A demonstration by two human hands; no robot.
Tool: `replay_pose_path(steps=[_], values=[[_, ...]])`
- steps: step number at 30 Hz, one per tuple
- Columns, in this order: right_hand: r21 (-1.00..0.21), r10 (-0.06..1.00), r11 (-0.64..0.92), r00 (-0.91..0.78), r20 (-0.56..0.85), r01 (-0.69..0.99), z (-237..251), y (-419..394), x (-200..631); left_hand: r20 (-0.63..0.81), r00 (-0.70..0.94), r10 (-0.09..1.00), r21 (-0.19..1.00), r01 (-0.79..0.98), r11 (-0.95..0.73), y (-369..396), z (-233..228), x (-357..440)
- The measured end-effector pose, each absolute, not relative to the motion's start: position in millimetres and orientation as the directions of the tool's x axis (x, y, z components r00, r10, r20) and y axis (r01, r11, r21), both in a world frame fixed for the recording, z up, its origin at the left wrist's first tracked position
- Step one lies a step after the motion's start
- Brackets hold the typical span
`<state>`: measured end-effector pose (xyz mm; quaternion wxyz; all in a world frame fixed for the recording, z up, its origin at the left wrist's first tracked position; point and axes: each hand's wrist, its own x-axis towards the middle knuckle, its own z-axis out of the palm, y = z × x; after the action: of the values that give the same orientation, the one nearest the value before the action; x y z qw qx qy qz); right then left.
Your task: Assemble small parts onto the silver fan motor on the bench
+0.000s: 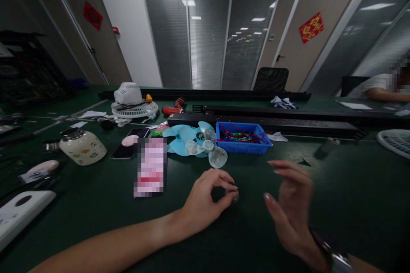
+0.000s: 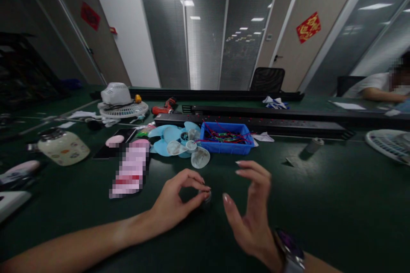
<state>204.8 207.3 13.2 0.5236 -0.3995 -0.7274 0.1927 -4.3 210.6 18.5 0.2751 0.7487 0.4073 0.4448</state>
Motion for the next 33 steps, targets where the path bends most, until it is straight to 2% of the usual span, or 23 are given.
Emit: replay_pose_path(steps=[3,5,7,15,23,30,33], values=[[-0.847,0.854,0.471,-0.370,0.367,0.247,3.8,220.5,199.4,0.459,0.255,0.851,0.777,0.350,-0.524,210.2,18.7,-3.2],[-0.917,0.816,0.352,-0.542,0.201,0.190,-1.6,226.3,197.0,0.457,0.251,0.853,0.784,0.339,-0.520,210.3,18.2,-2.8],[-0.944,0.771,0.292,-0.622,0.136,0.156,-5.2,228.6,195.6,0.450,0.242,0.860,0.793,0.335,-0.509,210.5,17.8,-2.8],[-0.955,0.793,0.262,-0.595,0.131,0.139,-11.4,230.9,189.9,0.390,0.200,0.899,0.840,0.323,-0.437,208.8,13.7,0.2],[-0.972,0.822,0.198,-0.562,0.093,0.128,-6.8,228.9,187.1,0.449,0.081,0.890,0.846,0.280,-0.453,211.8,19.6,-16.9],[-0.962,0.823,0.209,-0.562,0.077,0.175,-5.7,228.7,187.3,0.266,0.113,0.957,0.794,0.538,-0.284,213.8,-0.1,-64.5],[-0.953,0.824,0.237,-0.559,0.093,0.191,-5.1,228.5,187.9,0.227,0.137,0.964,0.758,0.596,-0.263,213.9,-11.9,-70.9]])
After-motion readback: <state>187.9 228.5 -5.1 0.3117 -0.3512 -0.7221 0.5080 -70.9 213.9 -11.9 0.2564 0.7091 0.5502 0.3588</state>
